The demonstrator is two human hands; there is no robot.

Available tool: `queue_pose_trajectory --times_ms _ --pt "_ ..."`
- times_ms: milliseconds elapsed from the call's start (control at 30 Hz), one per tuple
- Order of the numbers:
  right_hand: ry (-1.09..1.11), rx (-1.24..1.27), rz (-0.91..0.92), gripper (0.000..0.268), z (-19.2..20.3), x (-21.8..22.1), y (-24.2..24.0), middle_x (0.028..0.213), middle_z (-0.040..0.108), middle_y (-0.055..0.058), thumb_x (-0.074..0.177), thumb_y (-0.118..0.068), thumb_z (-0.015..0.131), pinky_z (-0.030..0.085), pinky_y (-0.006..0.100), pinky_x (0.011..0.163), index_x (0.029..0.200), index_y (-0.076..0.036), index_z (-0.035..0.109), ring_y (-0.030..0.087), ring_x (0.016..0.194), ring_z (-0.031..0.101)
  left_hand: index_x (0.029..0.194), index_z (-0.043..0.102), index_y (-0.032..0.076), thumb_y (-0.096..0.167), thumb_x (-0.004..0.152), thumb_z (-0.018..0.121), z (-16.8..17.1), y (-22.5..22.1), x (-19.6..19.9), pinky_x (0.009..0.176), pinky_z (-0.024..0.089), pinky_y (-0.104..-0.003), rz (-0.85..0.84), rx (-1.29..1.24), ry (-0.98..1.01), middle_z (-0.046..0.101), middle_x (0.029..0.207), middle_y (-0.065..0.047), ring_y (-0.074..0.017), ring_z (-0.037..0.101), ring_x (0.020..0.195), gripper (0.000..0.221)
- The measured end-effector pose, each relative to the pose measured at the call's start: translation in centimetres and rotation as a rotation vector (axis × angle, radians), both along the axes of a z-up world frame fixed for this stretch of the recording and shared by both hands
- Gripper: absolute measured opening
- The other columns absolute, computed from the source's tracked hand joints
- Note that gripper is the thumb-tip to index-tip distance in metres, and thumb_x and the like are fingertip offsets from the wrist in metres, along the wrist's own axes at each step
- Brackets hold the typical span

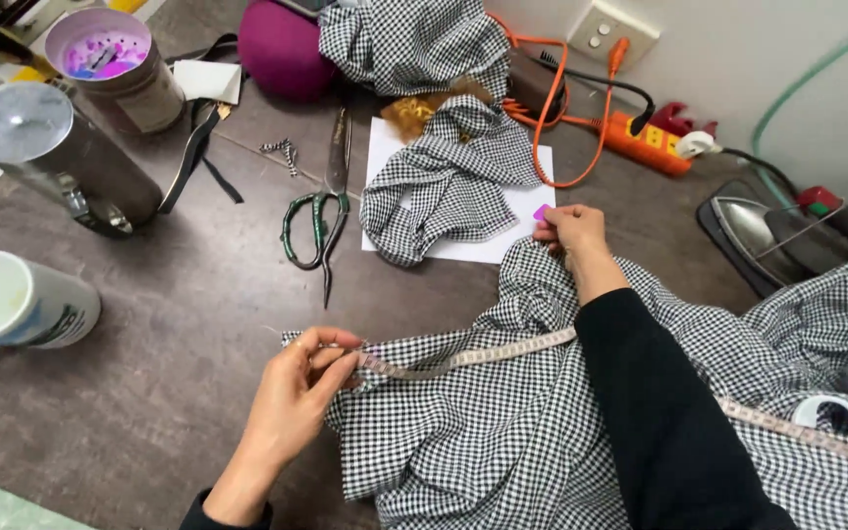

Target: Using a flexible tape measure to check the dimensions of a checkered garment on a workbench.

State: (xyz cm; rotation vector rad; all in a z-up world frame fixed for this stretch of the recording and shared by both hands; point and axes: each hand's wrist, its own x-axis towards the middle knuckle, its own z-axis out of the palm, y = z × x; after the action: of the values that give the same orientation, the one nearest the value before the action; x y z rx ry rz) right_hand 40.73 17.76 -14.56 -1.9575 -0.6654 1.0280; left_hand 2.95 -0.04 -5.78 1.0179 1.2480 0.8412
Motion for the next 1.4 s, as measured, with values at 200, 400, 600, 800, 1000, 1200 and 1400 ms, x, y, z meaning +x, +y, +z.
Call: queue_pose_trajectory --times_ms 200,400,600,800,1000,1200,1400 --pt "0.017 -0.07 -0.054 0.016 -1.5 1.0 1.5 0.068 0.067 0.012 0.091 -0.01 0.067 0.036 0.019 0.034 0.079 -0.002 0.06 0.015 0.049 0.066 0.101 0.071 0.01 0.017 0.088 0.064 0.0 -0.1 0.0 0.069 0.05 -0.022 -0.005 -0.059 0.179 0.08 0.078 -0.001 -0.0075 0.068 0.071 0.017" --pt "0.068 -0.056 -0.048 0.037 -3.3 3.4 2.4 0.085 0.07 0.016 0.083 -0.014 0.075 0.044 0.02 0.035 0.112 -0.004 0.054 0.018 0.055 0.07 0.102 0.072 0.015 0.023 0.088 0.062 -0.2 -0.3 0.1 0.053 0.046 -0.023 -0.04 0.054 0.424 0.079 0.076 0.003 -0.0054 0.059 0.054 0.019" --pt "-0.324 0.242 0.434 0.015 7.0 -4.0 -5.2 0.077 0.067 0.0 0.092 -0.024 0.063 0.043 0.02 0.052 0.095 -0.01 0.068 0.012 0.065 0.068 0.114 0.066 0.012 0.021 0.09 0.06 -1.6 -1.9 -0.8 0.063 0.057 -0.037 -0.082 0.441 0.741 0.075 0.097 -0.004 -0.022 0.072 0.073 0.026" --pt "-0.479 0.309 1.303 0.039 12.5 -12.6 -17.5 0.108 0.068 0.004 0.082 -0.035 0.066 0.051 0.035 0.087 0.114 -0.014 0.063 0.018 0.099 0.064 0.104 0.066 0.009 0.017 0.091 0.06 1.7 -3.3 -0.7 0.048 0.045 -0.034 -0.074 0.56 0.663 0.067 0.066 -0.005 -0.0177 0.061 0.05 0.016" --pt "-0.584 0.487 1.245 0.045 11.1 -13.0 -23.1 0.1 0.068 0.004 0.085 -0.033 0.066 0.049 0.037 0.086 0.122 -0.009 0.058 0.019 0.093 0.064 0.093 0.063 0.0 0.008 0.09 0.06 5.2 -5.6 -0.9 0.074 0.062 -0.029 -0.227 0.056 -0.261 0.073 0.079 -0.012 -0.0193 0.074 0.077 0.01" --pt "-0.494 0.41 1.119 0.071 13.0 -13.9 -26.0 0.072 0.064 -0.003 0.081 -0.025 0.074 0.052 0.023 0.053 0.143 -0.018 0.039 0.009 0.058 0.06 0.094 0.063 0.002 0.011 0.091 0.059 7.1 -7.6 1.0 0.072 0.06 -0.027 -0.461 0.072 -0.355 0.075 0.079 -0.012 -0.0168 0.073 0.075 0.01" --pt "0.303 0.323 0.552 0.046 14.2 -11.4 -27.6 0.109 0.071 0.017 0.093 -0.021 0.048 0.061 0.032 0.077 0.134 -0.001 0.045 0.025 0.083 0.074 0.094 0.061 0.006 0.02 0.094 0.057 8.7 -9.2 3.0 0.074 0.057 -0.023 -0.792 0.049 -0.351 0.074 0.081 -0.005 -0.0125 0.073 0.08 0.014"
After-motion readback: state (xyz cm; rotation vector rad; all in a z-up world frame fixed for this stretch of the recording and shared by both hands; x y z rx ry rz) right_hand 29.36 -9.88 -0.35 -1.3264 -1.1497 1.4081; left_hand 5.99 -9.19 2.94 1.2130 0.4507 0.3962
